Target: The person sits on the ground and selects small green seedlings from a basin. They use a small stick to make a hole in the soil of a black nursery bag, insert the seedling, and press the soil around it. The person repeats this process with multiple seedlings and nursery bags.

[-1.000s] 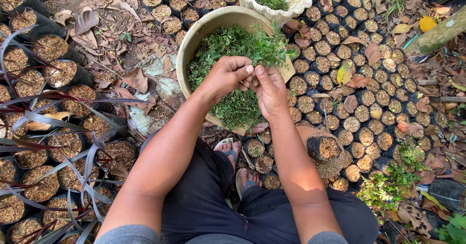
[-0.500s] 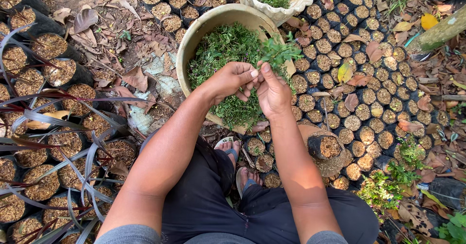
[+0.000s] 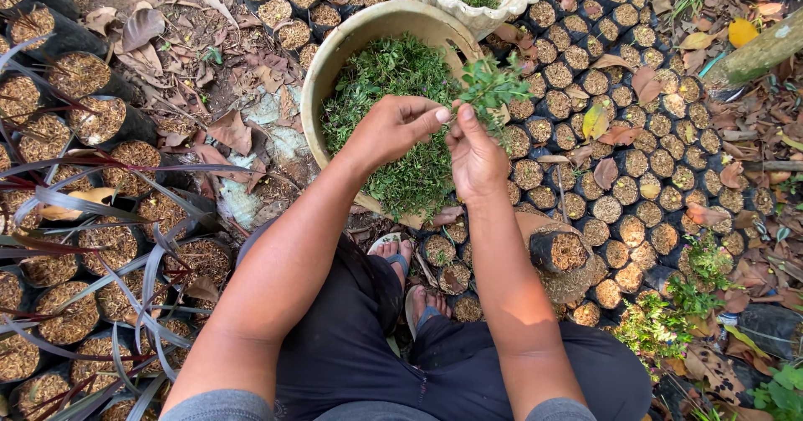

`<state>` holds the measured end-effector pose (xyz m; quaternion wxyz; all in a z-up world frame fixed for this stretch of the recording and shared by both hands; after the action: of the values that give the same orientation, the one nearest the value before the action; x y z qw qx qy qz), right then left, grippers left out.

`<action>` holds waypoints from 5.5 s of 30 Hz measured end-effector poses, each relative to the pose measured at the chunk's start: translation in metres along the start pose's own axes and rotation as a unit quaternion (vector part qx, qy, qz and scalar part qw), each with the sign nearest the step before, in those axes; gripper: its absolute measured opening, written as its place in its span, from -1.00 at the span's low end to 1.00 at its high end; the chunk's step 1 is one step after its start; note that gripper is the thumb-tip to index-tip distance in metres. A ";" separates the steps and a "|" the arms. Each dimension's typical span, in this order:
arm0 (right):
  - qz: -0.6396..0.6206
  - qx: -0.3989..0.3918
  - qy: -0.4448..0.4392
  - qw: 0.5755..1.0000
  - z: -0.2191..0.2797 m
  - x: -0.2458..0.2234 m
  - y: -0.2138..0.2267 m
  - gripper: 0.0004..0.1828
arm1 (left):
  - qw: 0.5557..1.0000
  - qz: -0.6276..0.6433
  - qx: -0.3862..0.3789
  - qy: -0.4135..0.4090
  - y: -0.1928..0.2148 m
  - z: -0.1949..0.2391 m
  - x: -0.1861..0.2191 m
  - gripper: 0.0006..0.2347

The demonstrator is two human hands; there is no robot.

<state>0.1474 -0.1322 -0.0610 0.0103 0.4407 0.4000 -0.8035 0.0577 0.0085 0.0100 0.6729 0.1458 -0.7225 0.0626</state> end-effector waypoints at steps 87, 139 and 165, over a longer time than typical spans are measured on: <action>0.683 -0.037 0.267 0.679 -0.067 0.093 0.000 -0.88 | 0.944 0.184 0.274 0.012 0.089 -0.003 -0.033 -0.83; 0.804 -0.020 0.231 0.548 -0.090 0.170 -0.056 -0.79 | 0.938 0.180 0.295 0.010 0.084 0.005 -0.024 -0.84; 0.356 0.067 0.099 0.927 -0.091 0.046 0.031 -0.73 | 0.952 0.154 0.265 0.015 0.089 0.006 -0.018 -0.83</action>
<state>0.1949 -0.0787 -0.1402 0.2261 0.6308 0.1609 -0.7246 0.0271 0.0941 0.0007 0.6030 0.2048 -0.6833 0.3571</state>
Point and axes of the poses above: each hand's wrist, its own z-axis away from the middle knuckle, its own y-axis out of the back of the hand, x = y × z, the point moved 6 cm from there along -z, towards the middle knuckle, and after that the axes turned 6 degrees about -y, right-handed, at the moved point
